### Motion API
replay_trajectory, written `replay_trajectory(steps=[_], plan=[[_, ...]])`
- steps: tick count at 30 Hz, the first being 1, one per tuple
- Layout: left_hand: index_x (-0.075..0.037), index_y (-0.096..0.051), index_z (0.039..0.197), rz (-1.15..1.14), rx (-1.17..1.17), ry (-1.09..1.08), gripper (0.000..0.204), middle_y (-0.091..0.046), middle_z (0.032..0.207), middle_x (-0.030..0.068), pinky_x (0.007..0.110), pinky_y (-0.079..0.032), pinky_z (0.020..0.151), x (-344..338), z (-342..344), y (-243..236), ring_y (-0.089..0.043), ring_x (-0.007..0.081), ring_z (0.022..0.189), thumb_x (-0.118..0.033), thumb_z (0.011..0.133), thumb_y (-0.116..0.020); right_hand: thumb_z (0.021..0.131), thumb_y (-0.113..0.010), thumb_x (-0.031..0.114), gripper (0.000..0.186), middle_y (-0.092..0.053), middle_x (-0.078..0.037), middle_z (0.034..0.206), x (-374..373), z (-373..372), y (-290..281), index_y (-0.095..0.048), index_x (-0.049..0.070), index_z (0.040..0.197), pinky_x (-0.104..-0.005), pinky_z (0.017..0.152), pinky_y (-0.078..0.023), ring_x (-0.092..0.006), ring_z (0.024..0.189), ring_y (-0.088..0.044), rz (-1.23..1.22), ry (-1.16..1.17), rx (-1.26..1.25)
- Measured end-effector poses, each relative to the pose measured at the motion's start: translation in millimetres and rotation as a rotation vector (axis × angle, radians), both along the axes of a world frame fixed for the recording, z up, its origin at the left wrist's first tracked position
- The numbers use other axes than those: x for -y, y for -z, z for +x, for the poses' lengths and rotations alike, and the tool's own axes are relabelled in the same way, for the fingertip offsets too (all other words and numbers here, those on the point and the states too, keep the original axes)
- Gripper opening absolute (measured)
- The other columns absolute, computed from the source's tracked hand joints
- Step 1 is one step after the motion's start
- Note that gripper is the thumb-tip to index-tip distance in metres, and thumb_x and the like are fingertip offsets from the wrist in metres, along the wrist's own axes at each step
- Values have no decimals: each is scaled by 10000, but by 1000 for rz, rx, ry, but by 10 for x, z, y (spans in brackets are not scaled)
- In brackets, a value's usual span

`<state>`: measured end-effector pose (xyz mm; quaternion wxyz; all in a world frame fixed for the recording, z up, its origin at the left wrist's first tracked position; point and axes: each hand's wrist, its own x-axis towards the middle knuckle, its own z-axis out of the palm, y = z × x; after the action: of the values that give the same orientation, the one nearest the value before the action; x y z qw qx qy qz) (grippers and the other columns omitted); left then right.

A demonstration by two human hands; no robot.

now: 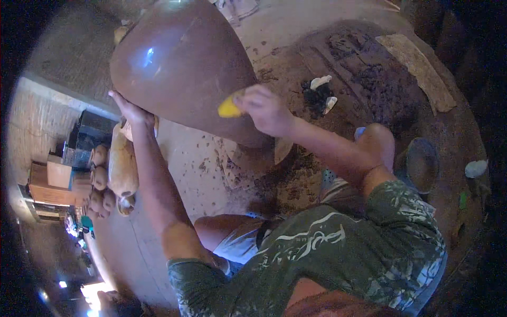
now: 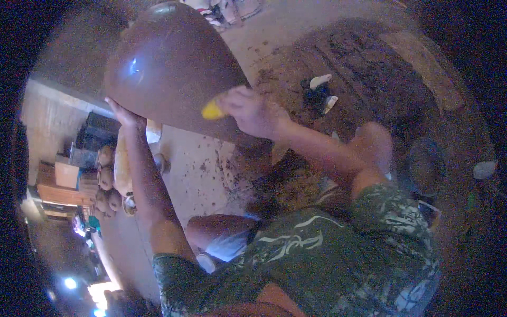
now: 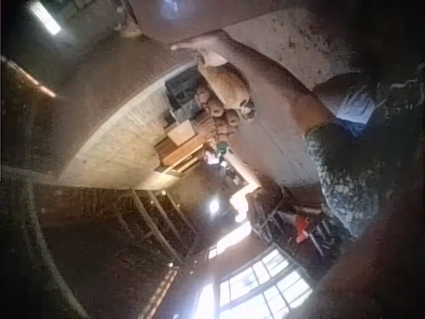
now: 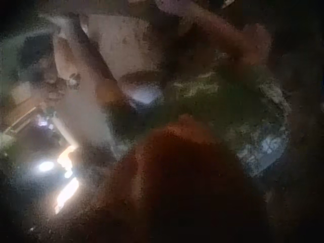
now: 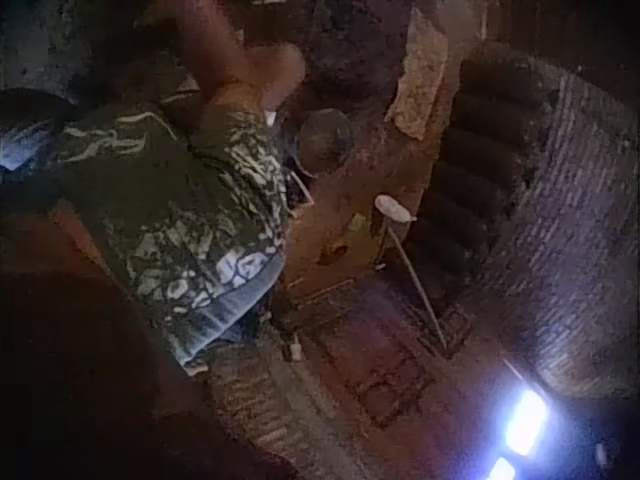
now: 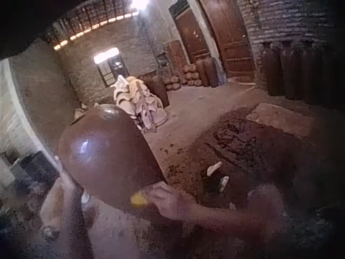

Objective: The person uses a yellow rib tool to smooth the outer surface of a large clay vessel while it rotates on a wheel. The person works from the midsection up to the rim, applying pressure to remove irregularities.

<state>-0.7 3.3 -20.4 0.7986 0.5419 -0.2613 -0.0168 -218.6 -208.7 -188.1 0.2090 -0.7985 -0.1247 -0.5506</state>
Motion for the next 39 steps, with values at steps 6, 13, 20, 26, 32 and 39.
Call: replay_trajectory(steps=[6,13,20,26,32,39], plan=[[-129,-295,1613,71,-59,-21,861,-361,1628,152,538,-311,1209,-262,178,-75,-358,371,1483,-742,1020,-180,951,-600,61,217,-702,-160,966,396,70,-1017,-740,39,1116,-455,885,-534,-346,961,-676,284,125,4],[-129,-308,1608,14,-8,15,837,-376,1616,141,512,-329,1201,32,0,-34,-393,361,1457,-721,1034,-165,987,-616,69,244,-700,-144,1096,331,444,-1059,-715,53,1209,-385,903,-532,-311,1047,-669,237,107,122],[-112,-284,1616,37,-44,8,874,-354,1632,140,514,-315,1207,-56,-21,1,-356,356,1482,-744,1020,-189,830,-684,-18,270,-708,-102,1051,-63,-117,214,-766,61,1076,-398,874,-533,-301,1009,-653,-191,-121,-114],[-118,-325,1599,6,-90,-40,903,-399,1592,152,521,-367,1164,-201,274,116,-406,349,1440,-782,992,-255,988,-570,109,218,-704,-147,1037,332,366,-1142,-737,46,1114,-459,924,-510,-361,1009,-654,246,62,151],[-109,-339,1583,7,-80,-53,827,-439,1564,131,451,-377,1172,-71,283,201,-439,319,1421,-715,1039,-199,927,-654,14,216,-702,-108,991,154,416,-409,-740,41,1124,-426,874,-528,-326,965,-665,104,47,204],[-124,-333,1587,-40,-77,-6,860,-439,1555,123,512,-385,1163,-83,105,49,-435,334,1415,-756,1008,-263,950,-606,-13,192,-683,-139,1017,168,-18,39,-719,6,1104,-426,856,-527,-335,974,-648,55,-130,30]])
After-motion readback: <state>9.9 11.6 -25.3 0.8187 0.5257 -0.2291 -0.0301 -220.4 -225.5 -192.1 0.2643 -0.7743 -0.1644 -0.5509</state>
